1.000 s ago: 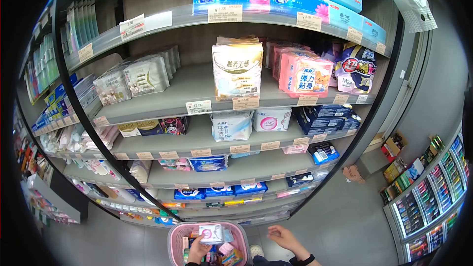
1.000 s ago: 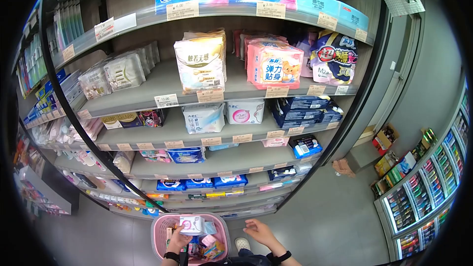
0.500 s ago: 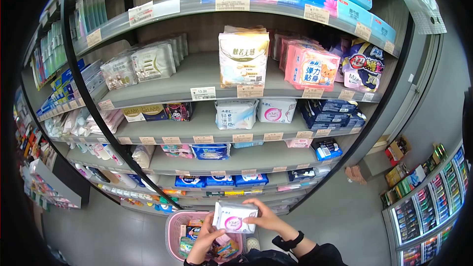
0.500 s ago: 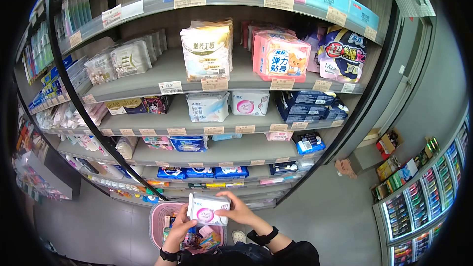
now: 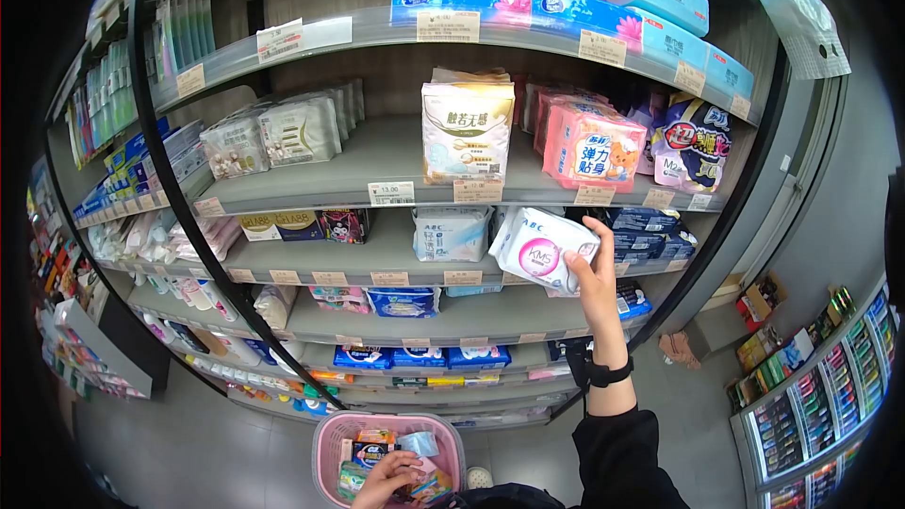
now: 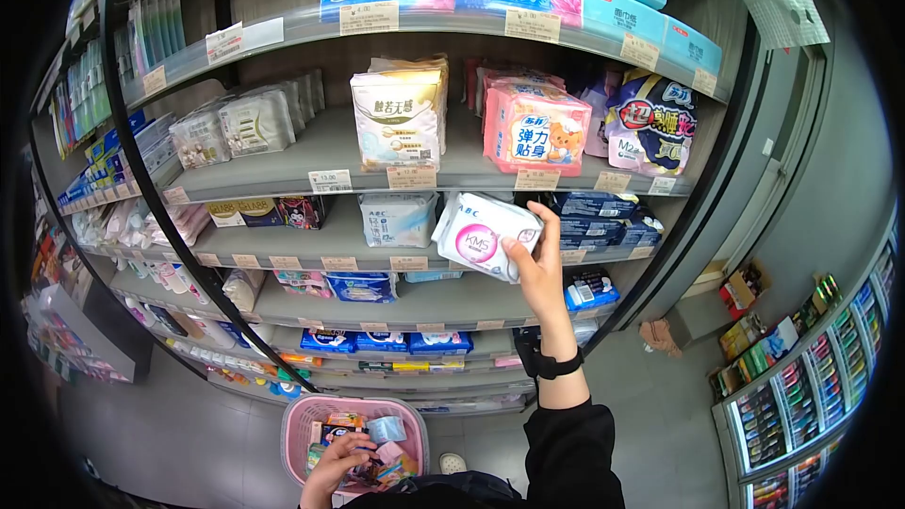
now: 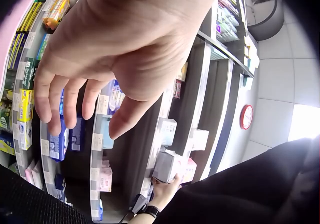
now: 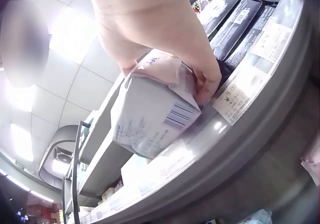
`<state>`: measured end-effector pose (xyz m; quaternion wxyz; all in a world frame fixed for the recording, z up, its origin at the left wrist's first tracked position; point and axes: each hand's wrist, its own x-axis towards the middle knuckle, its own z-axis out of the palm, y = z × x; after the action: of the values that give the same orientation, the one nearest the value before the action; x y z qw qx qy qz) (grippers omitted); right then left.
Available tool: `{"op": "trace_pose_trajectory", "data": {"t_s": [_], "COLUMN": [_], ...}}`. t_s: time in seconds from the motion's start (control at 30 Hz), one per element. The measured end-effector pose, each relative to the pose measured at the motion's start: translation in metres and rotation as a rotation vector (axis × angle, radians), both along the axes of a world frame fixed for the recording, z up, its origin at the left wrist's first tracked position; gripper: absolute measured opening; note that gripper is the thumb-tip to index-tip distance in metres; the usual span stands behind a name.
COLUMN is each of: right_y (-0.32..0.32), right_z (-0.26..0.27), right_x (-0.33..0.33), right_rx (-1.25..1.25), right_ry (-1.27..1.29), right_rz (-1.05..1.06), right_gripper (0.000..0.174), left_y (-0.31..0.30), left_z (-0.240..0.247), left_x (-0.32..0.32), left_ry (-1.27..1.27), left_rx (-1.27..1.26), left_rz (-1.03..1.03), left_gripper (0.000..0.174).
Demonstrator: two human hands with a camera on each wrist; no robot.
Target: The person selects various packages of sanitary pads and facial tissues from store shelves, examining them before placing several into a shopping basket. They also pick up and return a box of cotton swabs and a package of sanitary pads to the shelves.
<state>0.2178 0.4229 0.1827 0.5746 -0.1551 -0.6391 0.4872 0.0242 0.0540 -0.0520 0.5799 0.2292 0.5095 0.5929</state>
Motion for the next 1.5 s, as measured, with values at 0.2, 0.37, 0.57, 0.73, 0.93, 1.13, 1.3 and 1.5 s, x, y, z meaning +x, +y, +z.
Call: {"op": "trace_pose_trajectory", "data": {"t_s": [0.2, 0.37, 0.57, 0.73, 0.93, 1.13, 1.3, 1.5], "right_y": [0.018, 0.014, -0.023, -0.019, -0.008, 0.007, 0.016, 0.015], "right_z": [-0.013, -0.013, 0.007, 0.007, 0.007, 0.001, -0.009, -0.011], "right_x": [-0.01, -0.011, -0.013, -0.019, -0.03, -0.038, -0.041, -0.034], "right_rx": [0.231, 0.504, 0.573, 0.572, 0.526, 0.553, 0.622, 0.67], "right_ry": [-0.063, -0.202, -0.49, -0.526, -0.462, -0.438, -0.383, -0.402], "right_rz": [-0.146, -0.454, -0.556, -0.614, -0.576, -0.588, -0.627, -0.621], "right_gripper": [0.047, 0.05, 0.058, 0.061, 0.056, 0.055, 0.053, 0.057], "left_y": [0.0, 0.001, 0.002, 0.004, 0.005, 0.008, 0.012, 0.008], "left_z": [0.002, 0.001, -0.002, 0.002, -0.004, -0.006, 0.001, 0.002], "left_x": [0.002, 0.004, 0.005, 0.005, 0.003, 0.001, 0.002, 0.005], "left_ry": [-0.034, -0.062, -0.051, -0.053, -0.037, -0.039, -0.047, -0.024], "left_rx": [0.017, 0.03, 0.002, 0.007, -0.001, -0.02, -0.023, 0.009], "left_rz": [0.013, 0.029, 0.016, 0.002, 0.002, 0.014, -0.02, -0.065], "left_gripper": [0.04, 0.039, 0.038, 0.037, 0.037, 0.036, 0.035, 0.034]}}
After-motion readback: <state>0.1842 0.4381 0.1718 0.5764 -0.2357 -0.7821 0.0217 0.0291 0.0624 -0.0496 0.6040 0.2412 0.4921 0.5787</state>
